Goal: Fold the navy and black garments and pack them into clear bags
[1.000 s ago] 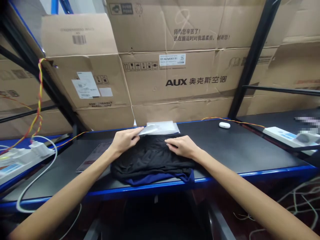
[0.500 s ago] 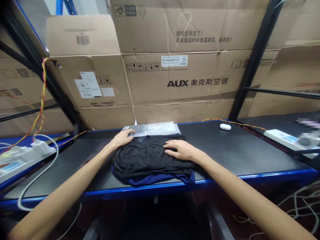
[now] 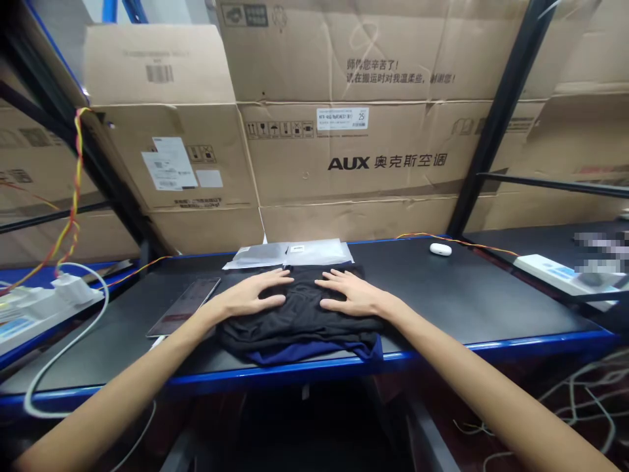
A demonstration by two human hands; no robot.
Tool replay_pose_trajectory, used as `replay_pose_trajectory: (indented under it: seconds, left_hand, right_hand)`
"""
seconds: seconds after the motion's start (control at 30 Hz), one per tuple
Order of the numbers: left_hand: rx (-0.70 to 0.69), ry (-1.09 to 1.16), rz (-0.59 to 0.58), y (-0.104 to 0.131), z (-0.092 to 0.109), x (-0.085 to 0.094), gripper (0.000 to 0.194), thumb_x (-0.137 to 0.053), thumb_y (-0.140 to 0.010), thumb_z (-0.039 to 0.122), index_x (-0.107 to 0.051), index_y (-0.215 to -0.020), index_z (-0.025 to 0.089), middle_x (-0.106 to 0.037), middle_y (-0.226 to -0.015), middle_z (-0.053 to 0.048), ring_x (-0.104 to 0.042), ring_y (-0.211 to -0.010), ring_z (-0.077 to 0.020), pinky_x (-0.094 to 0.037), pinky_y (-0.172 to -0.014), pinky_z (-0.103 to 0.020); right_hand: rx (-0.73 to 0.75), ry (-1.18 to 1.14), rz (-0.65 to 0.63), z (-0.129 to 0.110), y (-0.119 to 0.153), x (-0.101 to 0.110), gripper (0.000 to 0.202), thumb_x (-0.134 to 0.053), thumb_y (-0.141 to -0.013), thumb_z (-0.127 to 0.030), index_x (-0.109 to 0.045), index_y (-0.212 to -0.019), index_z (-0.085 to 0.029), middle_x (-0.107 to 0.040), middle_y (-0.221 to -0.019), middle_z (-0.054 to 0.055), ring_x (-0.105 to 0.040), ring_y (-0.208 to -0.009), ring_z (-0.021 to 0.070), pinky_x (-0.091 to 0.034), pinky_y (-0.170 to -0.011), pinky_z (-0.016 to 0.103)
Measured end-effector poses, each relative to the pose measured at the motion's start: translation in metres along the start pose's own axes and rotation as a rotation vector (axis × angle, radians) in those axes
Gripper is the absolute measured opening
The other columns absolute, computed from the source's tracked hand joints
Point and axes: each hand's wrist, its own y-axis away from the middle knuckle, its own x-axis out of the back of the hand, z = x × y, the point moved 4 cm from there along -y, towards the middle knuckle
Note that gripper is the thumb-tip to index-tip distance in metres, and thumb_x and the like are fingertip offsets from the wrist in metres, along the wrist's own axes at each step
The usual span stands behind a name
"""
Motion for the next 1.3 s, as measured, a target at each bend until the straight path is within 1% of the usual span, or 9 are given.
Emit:
replay_pose_trajectory:
  seconds: [0.1, 0.2, 0.43, 0.7, 0.8, 0.93, 1.03, 1.1, 1.3]
  left_hand:
    - [0.002, -0.008, -0.096, 0.002, 0.008, -0.011, 0.059, -0.047, -0.095, 0.059, -0.041, -0.148, 0.035, -0.028, -0.16, -0.002, -0.027, -0.148, -0.0271, -0.025, -0.121, -0.046]
    - [0.02, 0.004, -0.111, 0.001, 0.006, -0.014, 0.059, -0.046, -0.095, 0.06, -0.039, -0.149, 0.037, -0.026, -0.161, -0.001, -0.025, -0.148, -0.0273, -0.024, -0.121, -0.047]
    - [0.017, 0.028, -0.082, 0.001, 0.003, -0.012, 0.058, -0.052, -0.094, 0.057, -0.042, -0.147, 0.037, -0.03, -0.159, 0.0, -0.028, -0.147, -0.0257, -0.026, -0.121, -0.043]
    - [0.036, -0.009, -0.048, -0.002, 0.007, -0.009, 0.054, -0.045, -0.096, 0.059, -0.051, -0.142, 0.032, -0.042, -0.154, -0.003, -0.041, -0.141, -0.0245, -0.033, -0.118, -0.041]
    - [0.023, -0.007, 0.022, -0.005, 0.008, -0.007, 0.048, -0.042, -0.099, 0.053, -0.056, -0.138, 0.027, -0.049, -0.149, -0.006, -0.047, -0.136, -0.0226, -0.037, -0.115, -0.038]
    - [0.027, 0.001, 0.151, -0.017, 0.0, -0.004, 0.044, -0.042, -0.1, 0.046, -0.059, -0.133, 0.023, -0.054, -0.144, -0.007, -0.053, -0.13, -0.0225, -0.041, -0.111, -0.036]
    - [0.07, 0.01, 0.223, -0.034, -0.011, -0.002, 0.039, -0.047, -0.096, 0.042, -0.064, -0.124, 0.02, -0.063, -0.131, -0.008, -0.067, -0.102, -0.0208, -0.052, -0.095, -0.035]
    - [0.137, -0.02, 0.258, -0.047, -0.02, -0.001, 0.035, -0.051, -0.093, 0.04, -0.067, -0.116, 0.019, -0.068, -0.117, -0.008, -0.068, -0.088, -0.0199, -0.054, -0.086, -0.034]
    - [0.24, -0.107, 0.278, -0.062, -0.032, -0.004, 0.017, -0.062, -0.085, 0.034, -0.067, -0.091, 0.019, -0.071, -0.099, -0.007, -0.066, -0.091, -0.0254, -0.053, -0.079, -0.036]
  right_hand:
    - [0.027, 0.006, -0.02, 0.001, -0.001, -0.003, 0.067, -0.051, -0.091, -0.065, -0.039, -0.149, -0.036, -0.026, -0.161, 0.003, -0.018, -0.149, 0.0305, -0.012, -0.122, 0.055]
    - [0.031, 0.018, -0.021, 0.002, -0.001, -0.004, 0.066, -0.052, -0.091, -0.064, -0.04, -0.149, -0.035, -0.026, -0.16, 0.004, -0.021, -0.148, 0.0311, -0.014, -0.122, 0.055]
    - [0.036, 0.013, -0.004, 0.001, -0.003, -0.004, 0.064, -0.055, -0.09, -0.061, -0.044, -0.147, -0.034, -0.032, -0.158, 0.004, -0.024, -0.147, 0.0326, -0.017, -0.121, 0.057]
    - [0.026, 0.021, -0.006, -0.001, -0.002, -0.001, 0.065, -0.052, -0.092, -0.061, -0.042, -0.149, -0.031, -0.035, -0.157, 0.005, -0.028, -0.146, 0.0306, -0.023, -0.12, 0.053]
    - [0.059, -0.017, 0.087, 0.001, -0.004, 0.003, 0.057, -0.046, -0.096, -0.055, -0.044, -0.148, -0.031, -0.045, -0.152, 0.003, -0.041, -0.14, 0.0263, -0.032, -0.117, 0.047]
    - [0.067, -0.004, 0.277, 0.011, -0.007, 0.014, 0.039, -0.045, -0.099, -0.043, -0.065, -0.128, -0.026, -0.068, -0.128, 0.004, -0.062, -0.118, 0.0244, -0.047, -0.105, 0.043]
    - [0.026, 0.104, 0.455, 0.028, -0.004, 0.027, 0.033, -0.047, -0.096, -0.038, -0.072, -0.114, -0.024, -0.073, -0.115, 0.007, -0.067, -0.108, 0.026, -0.052, -0.098, 0.043]
    - [-0.023, 0.196, 0.53, 0.042, -0.002, 0.033, 0.033, -0.048, -0.094, -0.036, -0.072, -0.111, -0.021, -0.073, -0.113, 0.01, -0.066, -0.108, 0.0274, -0.052, -0.097, 0.043]
    - [-0.209, 0.322, 0.438, 0.073, -0.007, 0.032, 0.024, -0.055, -0.088, -0.031, -0.073, -0.101, -0.021, -0.075, -0.105, 0.01, -0.067, -0.1, 0.0293, -0.053, -0.088, 0.042]
